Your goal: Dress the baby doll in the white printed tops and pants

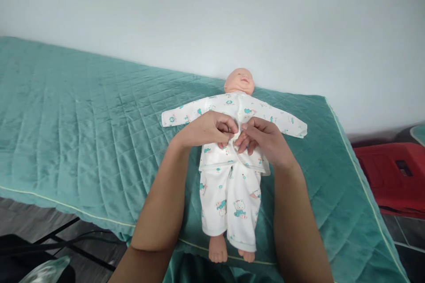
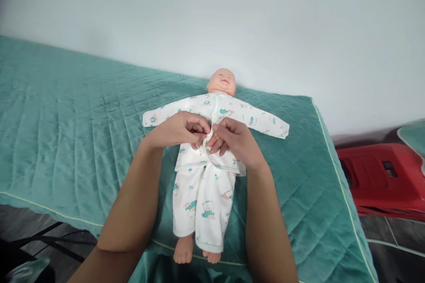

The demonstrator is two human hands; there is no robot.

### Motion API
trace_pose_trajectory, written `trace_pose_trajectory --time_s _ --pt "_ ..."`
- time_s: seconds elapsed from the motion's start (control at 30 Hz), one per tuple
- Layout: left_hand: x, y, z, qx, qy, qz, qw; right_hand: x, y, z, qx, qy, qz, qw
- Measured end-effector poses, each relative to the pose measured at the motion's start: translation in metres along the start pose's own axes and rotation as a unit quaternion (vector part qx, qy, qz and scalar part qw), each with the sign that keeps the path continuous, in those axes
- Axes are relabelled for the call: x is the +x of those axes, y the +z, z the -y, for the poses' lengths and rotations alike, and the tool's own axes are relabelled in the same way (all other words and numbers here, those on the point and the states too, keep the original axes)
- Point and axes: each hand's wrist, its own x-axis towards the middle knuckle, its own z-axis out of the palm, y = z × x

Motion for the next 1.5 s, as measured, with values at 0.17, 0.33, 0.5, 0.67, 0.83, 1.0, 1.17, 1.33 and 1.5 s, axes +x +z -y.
trace_pose_trajectory --time_s 0.17,0.33,0.5,0.67,0.83,1.0,1.17,1.33,1.5 --pt "0.001 0.002 0.0 0.006 0.015 -0.014 1.0 0.0 0.001 0.002 -0.002 -0.002 0.001 1.0" --pt "0.002 0.002 0.002 -0.03 0.039 -0.001 0.999 -0.001 0.001 0.003 -0.001 0.001 0.0 1.0" --pt "0.002 0.0 0.004 -0.045 0.055 0.011 0.997 -0.001 0.0 0.003 -0.008 0.007 0.002 1.0" --pt "0.0 -0.004 0.003 -0.03 0.022 0.039 0.999 -0.001 -0.001 0.004 -0.01 0.009 0.01 1.0" --pt "-0.002 -0.007 0.003 -0.034 -0.014 0.069 0.997 -0.004 -0.006 0.001 0.041 -0.022 0.0 0.999" --pt "-0.004 -0.009 0.002 -0.012 -0.024 0.051 0.998 0.002 -0.012 -0.007 0.097 -0.117 -0.094 0.984" --pt "-0.004 -0.008 0.002 0.01 -0.001 0.017 1.0 0.015 -0.013 -0.022 -0.045 -0.241 -0.24 0.94" --pt "0.011 -0.005 0.013 -0.059 0.146 -0.219 0.963 0.021 -0.01 -0.033 -0.206 -0.254 -0.179 0.928" --pt "0.027 0.002 0.022 0.103 0.215 -0.366 0.9 0.021 -0.012 -0.033 -0.255 -0.236 -0.136 0.928"
